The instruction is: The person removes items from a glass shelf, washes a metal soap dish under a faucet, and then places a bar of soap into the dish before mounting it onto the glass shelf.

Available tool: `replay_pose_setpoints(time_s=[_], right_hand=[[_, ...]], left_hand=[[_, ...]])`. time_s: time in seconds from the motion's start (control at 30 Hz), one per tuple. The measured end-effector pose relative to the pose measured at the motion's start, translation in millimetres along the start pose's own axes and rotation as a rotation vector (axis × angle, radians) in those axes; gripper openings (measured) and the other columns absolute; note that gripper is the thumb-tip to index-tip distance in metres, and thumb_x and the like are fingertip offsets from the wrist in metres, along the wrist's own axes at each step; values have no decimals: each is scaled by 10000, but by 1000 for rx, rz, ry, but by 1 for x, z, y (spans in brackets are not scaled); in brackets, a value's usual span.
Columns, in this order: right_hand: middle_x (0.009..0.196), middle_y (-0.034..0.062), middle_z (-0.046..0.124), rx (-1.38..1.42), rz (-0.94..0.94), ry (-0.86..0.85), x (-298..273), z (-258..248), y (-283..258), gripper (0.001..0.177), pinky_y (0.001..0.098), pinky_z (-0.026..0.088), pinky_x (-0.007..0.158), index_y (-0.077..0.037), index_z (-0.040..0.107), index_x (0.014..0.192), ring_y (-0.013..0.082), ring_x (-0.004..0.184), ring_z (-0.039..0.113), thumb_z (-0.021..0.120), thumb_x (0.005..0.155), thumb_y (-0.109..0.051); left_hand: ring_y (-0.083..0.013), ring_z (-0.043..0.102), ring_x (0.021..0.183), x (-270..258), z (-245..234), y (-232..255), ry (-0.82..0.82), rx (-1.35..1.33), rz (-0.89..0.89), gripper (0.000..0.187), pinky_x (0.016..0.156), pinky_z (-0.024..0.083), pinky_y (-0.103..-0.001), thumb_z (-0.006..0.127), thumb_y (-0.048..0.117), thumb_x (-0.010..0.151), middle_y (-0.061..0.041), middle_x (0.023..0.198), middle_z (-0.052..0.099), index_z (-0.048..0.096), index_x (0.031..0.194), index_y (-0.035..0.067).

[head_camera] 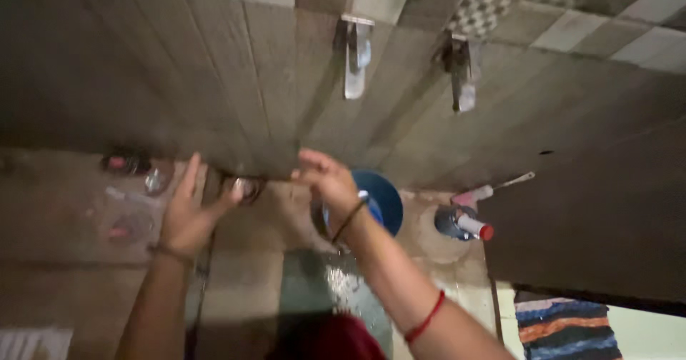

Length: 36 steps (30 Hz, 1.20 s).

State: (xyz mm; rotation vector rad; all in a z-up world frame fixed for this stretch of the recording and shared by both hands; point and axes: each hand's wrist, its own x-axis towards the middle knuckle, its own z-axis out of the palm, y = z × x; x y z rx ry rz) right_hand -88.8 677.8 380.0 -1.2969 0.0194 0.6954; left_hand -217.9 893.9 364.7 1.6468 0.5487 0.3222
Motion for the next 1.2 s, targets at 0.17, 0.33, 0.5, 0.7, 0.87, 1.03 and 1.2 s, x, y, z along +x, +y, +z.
replay_pose_setpoints(time_s=[0.17,0.33,0.5,0.7,0.87,1.03,1.2], right_hand=[[1060,45,663,80,63,88,1,38,33,558,293,446,819,-13,608,1405,144,949,605,718,859,-41],[1213,62,700,73,33,115,24,69,65,545,296,490,984,2,608,1373,162,1105,652,695,838,-57],[1312,98,668,3,63,92,61,94,107,581,309,464,1050,-17,626,1372,192,1278,572,700,796,-36],[1301,73,674,-70,82,10,118,116,161,576,303,457,1038,-9,626,1352,155,1256,571,720,784,-18],[1161,129,712,-157,106,-106,168,133,216,559,305,508,976,-25,592,1380,203,1089,666,698,832,-46],[1153,149,641,-181,-10,-271,218,161,259,506,340,502,904,100,632,1362,232,1055,629,679,874,-25],[1399,144,584,-146,62,-278,236,202,275,680,329,509,1018,1,471,1490,249,1274,578,700,851,-40]], left_hand=[[-208,488,1401,19,-37,-32,-38,137,-86,1057,1120,382,-360,873,265,703,-122,1539,521,338,1590,49],[-220,423,1438,54,-67,-74,-25,224,-94,1083,1070,415,-377,885,286,667,-106,1609,416,352,1586,77],[-230,376,1466,84,-82,-145,-16,-106,-64,1087,1072,415,-361,868,280,668,-127,1636,386,335,1589,61],[-208,519,1361,104,-103,-206,48,41,-273,1080,999,462,-341,848,214,675,-79,1585,491,318,1613,152],[-236,341,1527,123,-127,-253,9,19,133,1058,1157,342,-337,826,174,725,-125,1683,381,313,1644,70],[-232,448,1412,147,-159,-286,85,106,1,1038,1116,374,-339,847,105,732,-110,1562,460,281,1601,62],[-219,504,1349,156,-173,-335,107,-244,102,962,1051,460,-358,806,31,698,-84,1465,502,328,1533,53]])
